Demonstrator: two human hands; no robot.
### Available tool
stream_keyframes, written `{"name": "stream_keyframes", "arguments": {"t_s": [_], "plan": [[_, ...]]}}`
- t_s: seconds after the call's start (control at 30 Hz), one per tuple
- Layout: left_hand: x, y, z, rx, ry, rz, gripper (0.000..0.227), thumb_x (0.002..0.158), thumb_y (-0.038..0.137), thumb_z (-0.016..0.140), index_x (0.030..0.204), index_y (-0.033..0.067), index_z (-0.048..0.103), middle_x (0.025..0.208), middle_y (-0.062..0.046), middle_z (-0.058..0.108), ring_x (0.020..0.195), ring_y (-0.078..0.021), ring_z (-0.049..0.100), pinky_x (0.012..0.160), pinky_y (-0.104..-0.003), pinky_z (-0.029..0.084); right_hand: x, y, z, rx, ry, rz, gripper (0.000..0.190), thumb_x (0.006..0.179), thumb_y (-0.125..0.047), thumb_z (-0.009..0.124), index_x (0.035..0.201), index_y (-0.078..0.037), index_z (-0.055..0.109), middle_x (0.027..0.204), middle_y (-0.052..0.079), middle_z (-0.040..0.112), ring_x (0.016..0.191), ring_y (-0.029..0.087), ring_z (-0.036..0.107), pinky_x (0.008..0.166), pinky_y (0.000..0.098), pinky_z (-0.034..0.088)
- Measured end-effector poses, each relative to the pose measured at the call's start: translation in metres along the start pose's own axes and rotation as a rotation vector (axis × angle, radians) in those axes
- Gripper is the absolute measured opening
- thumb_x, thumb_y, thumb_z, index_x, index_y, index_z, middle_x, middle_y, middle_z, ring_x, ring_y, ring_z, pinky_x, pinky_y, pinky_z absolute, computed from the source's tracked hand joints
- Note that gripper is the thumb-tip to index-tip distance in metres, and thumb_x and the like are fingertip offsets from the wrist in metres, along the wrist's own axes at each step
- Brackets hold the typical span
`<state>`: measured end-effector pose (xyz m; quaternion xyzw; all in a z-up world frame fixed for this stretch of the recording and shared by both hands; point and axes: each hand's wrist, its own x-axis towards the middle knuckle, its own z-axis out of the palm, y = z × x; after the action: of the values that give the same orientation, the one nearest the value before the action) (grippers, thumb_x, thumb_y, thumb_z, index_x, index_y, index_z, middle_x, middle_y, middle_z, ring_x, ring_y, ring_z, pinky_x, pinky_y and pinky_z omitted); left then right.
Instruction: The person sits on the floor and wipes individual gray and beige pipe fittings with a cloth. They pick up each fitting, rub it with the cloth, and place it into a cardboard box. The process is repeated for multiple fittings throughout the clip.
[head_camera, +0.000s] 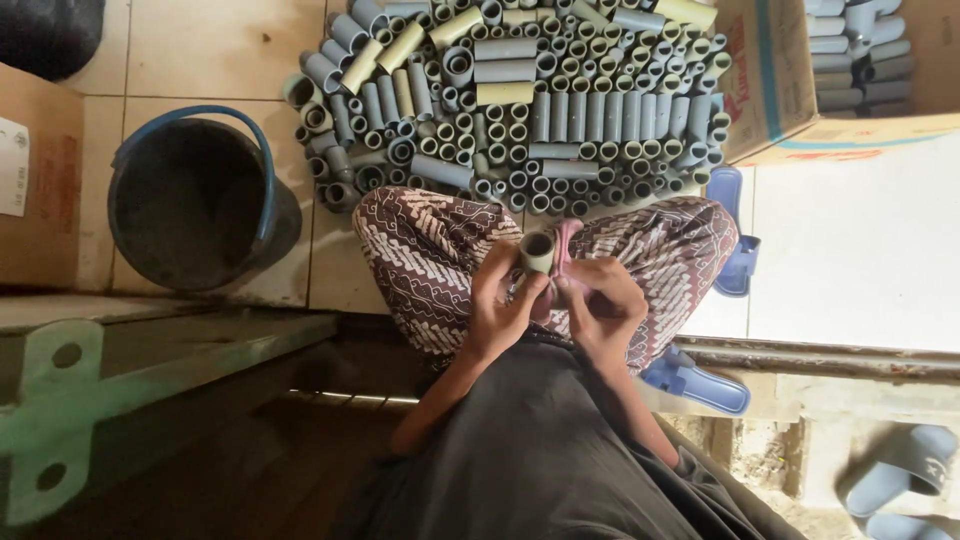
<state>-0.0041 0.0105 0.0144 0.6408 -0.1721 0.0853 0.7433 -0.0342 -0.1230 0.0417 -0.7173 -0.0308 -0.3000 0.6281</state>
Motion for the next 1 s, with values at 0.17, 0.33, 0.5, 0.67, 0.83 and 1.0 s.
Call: {"name": "stream_keyframes", "arguments": {"t_s": [0.17,0.33,0.5,0.67,0.83,1.0], "plan": [[0.010,-0.001,-0.001,-0.123,-0.026,-0.012,0.033,0.096,0.003,0.069,0.127,-0.0040,0.061,0.112,-0.017,0.061,0.104,-0.0247,0.062,0.090,-0.040,0.051,0.002,-0.002,-0.008,0.110,-0.065,0.094,0.007,0.084,0.000,0.081,0.091,-0.001,0.080,0.080,0.016,0.072,0.062,0.013,0.057,0.052,0.0272,0.042],[0.003,-0.008,0.007,-0.163,0.009,-0.067,0.047,0.092,0.004,0.075,0.133,-0.0035,0.053,0.116,-0.019,0.068,0.106,-0.0265,0.069,0.092,-0.042,0.058,0.018,-0.021,-0.009,0.319,-0.049,0.301,0.043,0.088,0.004,0.072,0.130,0.000,0.063,0.101,0.016,0.072,0.095,0.021,0.068,0.089,0.0432,0.051],[0.022,0.041,0.018,0.082,0.013,0.012,0.044,0.078,0.007,0.088,0.114,-0.0042,0.065,0.101,-0.014,0.063,0.091,-0.0322,0.072,0.074,-0.042,0.064,0.020,-0.015,-0.009,0.430,-0.079,0.355,0.030,0.090,-0.007,0.074,0.116,0.006,0.069,0.104,0.020,0.070,0.098,0.027,0.071,0.086,0.0444,0.053],[0.016,0.039,0.024,-0.011,-0.044,-0.025,0.033,0.087,0.000,0.078,0.116,-0.0073,0.065,0.094,-0.019,0.066,0.080,-0.0362,0.073,0.065,-0.043,0.061,0.012,0.004,-0.012,0.338,0.051,0.297,0.009,0.091,0.000,0.074,0.094,0.007,0.069,0.089,0.016,0.067,0.084,0.019,0.065,0.078,0.0336,0.052],[0.029,0.036,0.016,0.166,-0.027,0.113,0.037,0.091,0.012,0.076,0.124,-0.0025,0.068,0.116,-0.022,0.072,0.111,-0.0393,0.070,0.095,-0.046,0.056,0.011,0.004,-0.005,0.302,0.051,0.309,0.008,0.090,0.000,0.074,0.095,0.006,0.071,0.088,0.016,0.071,0.080,0.018,0.066,0.075,0.0318,0.055],[0.024,0.011,0.012,0.192,0.012,0.102,0.042,0.086,0.011,0.083,0.122,-0.0041,0.070,0.104,-0.020,0.074,0.097,-0.0338,0.073,0.090,-0.044,0.056,0.011,0.006,0.001,0.174,0.102,0.284,0.006,0.092,0.002,0.073,0.093,0.006,0.069,0.085,0.014,0.066,0.083,0.016,0.061,0.081,0.0356,0.056]]}}
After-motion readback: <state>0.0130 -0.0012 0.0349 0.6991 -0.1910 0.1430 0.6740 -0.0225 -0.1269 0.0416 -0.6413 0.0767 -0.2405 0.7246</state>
